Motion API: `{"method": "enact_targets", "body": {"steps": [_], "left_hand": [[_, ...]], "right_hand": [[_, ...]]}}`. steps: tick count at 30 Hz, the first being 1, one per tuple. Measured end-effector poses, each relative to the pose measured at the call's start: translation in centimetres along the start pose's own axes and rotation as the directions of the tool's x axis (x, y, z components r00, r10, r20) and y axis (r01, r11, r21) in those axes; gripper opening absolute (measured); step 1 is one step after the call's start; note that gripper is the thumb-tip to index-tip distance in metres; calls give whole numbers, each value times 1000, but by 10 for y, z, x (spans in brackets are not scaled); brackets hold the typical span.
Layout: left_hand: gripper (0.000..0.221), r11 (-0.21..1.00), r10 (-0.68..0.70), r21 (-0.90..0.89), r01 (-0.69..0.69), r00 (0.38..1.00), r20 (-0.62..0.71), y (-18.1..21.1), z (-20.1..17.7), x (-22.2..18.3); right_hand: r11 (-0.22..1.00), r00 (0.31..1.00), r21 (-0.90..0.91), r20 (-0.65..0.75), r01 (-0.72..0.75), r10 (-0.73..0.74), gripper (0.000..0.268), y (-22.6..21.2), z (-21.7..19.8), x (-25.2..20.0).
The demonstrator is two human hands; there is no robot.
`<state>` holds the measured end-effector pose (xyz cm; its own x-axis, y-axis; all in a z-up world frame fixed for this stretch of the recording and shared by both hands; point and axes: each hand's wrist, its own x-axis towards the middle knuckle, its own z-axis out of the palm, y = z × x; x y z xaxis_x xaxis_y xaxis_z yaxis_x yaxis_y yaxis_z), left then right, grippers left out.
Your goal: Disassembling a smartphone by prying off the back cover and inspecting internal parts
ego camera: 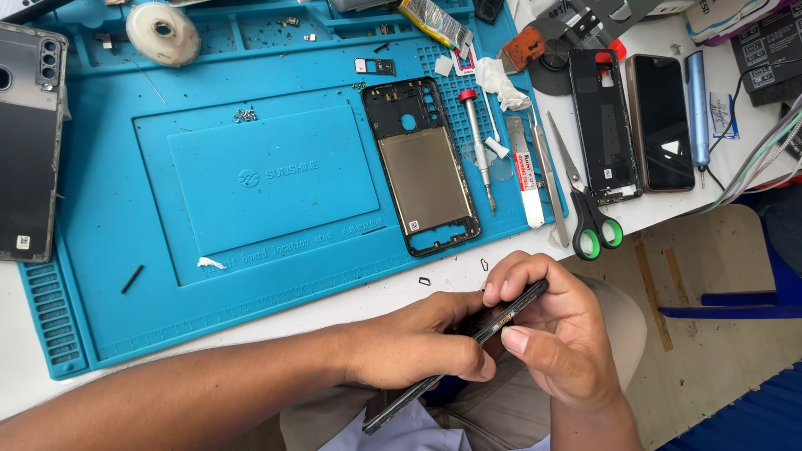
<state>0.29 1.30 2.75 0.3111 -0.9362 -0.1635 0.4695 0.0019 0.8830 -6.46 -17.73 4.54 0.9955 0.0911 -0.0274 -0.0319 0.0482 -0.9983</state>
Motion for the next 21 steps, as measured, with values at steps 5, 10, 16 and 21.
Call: {"method": "enact_targets", "body": {"steps": [5, 10, 16, 21], "left_hand": [[34, 1000, -25, -6, 25, 1000, -14, 1, 2, 0], [38, 999, -37, -8, 37, 999, -14, 2, 2, 0], [38, 1000, -29, -8, 29, 999, -16, 0, 3, 1], [37, 999, -42, 1, 43, 999, -25, 1, 4, 0]], "right_hand": [[1000, 1000, -20, -3, 7, -7, 30, 0, 1, -1], [999, 1000, -45, -11, 20, -20, 29, 0, 2, 0], [999, 1000, -37, -10, 22, -22, 29, 0, 3, -1], [999, 1000, -32, -16, 22, -22, 28, 1, 2, -2]]}}
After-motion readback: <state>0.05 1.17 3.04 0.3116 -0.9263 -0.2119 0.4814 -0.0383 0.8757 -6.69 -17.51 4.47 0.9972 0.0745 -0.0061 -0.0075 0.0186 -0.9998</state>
